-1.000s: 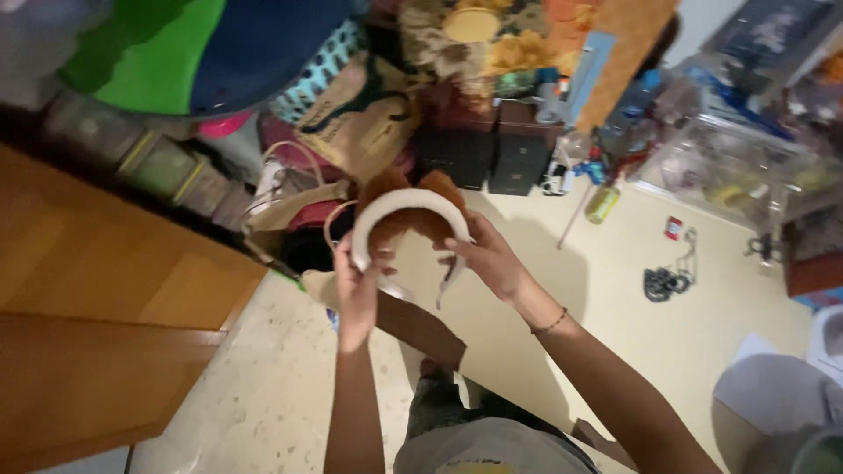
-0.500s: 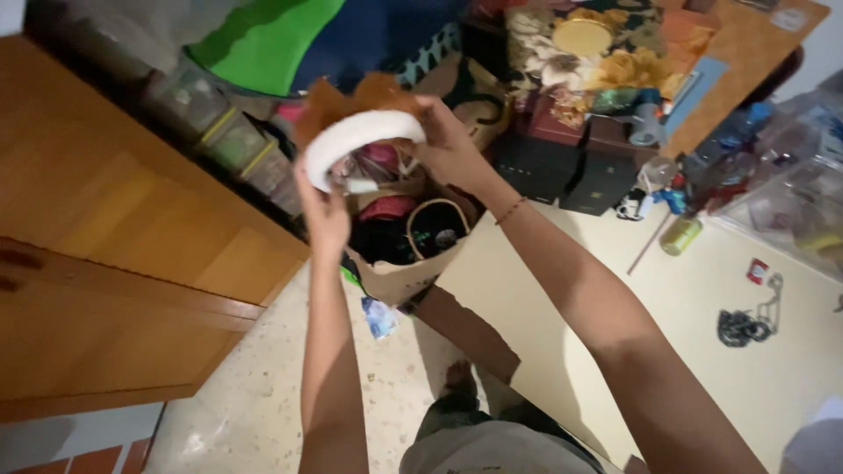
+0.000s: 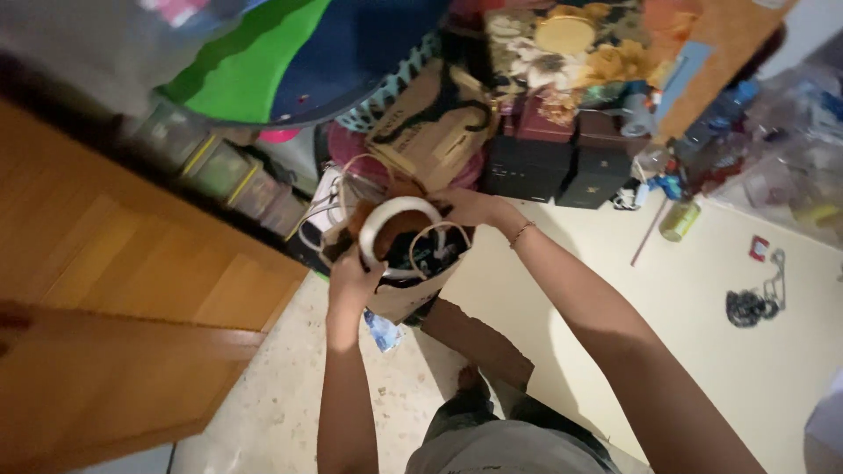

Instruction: Moving laptop, documents, a diorama, and other small items from a desk and placing them on a bed or in a bag.

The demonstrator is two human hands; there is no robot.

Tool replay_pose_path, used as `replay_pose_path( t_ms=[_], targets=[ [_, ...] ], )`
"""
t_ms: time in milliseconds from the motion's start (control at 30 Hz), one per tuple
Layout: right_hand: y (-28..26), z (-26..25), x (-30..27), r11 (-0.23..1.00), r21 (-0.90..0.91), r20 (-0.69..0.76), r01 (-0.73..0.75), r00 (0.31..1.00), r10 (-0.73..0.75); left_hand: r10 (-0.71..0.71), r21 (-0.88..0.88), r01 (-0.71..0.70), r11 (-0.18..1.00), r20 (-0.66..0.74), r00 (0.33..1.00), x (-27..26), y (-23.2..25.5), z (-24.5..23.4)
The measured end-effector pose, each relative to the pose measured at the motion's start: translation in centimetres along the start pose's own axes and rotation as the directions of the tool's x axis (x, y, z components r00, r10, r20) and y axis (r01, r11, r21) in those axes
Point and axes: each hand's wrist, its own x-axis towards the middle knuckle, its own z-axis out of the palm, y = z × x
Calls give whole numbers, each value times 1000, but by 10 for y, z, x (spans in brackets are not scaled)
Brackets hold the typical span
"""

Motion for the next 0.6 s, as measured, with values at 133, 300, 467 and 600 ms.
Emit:
replay_pose_path(
  t_ms=[133, 300, 467, 600],
  targets=[
    [30, 0, -18, 951, 114, -335, 287, 912, -236, 217, 120, -193, 974, -234, 948, -7, 35, -9],
    [20, -6, -121, 773, 564, -422, 291, 906, -34, 342, 83, -342, 936, -438, 831, -17, 97, 6],
    [46, -5, -232, 724, 653, -561, 222, 784, 266, 556, 16, -582, 813, -319, 768, -20, 134, 78],
    [136, 15, -310, 650, 717, -621, 251, 653, 433, 560, -191, -586, 788, -174, 810, -22, 161, 167]
  ],
)
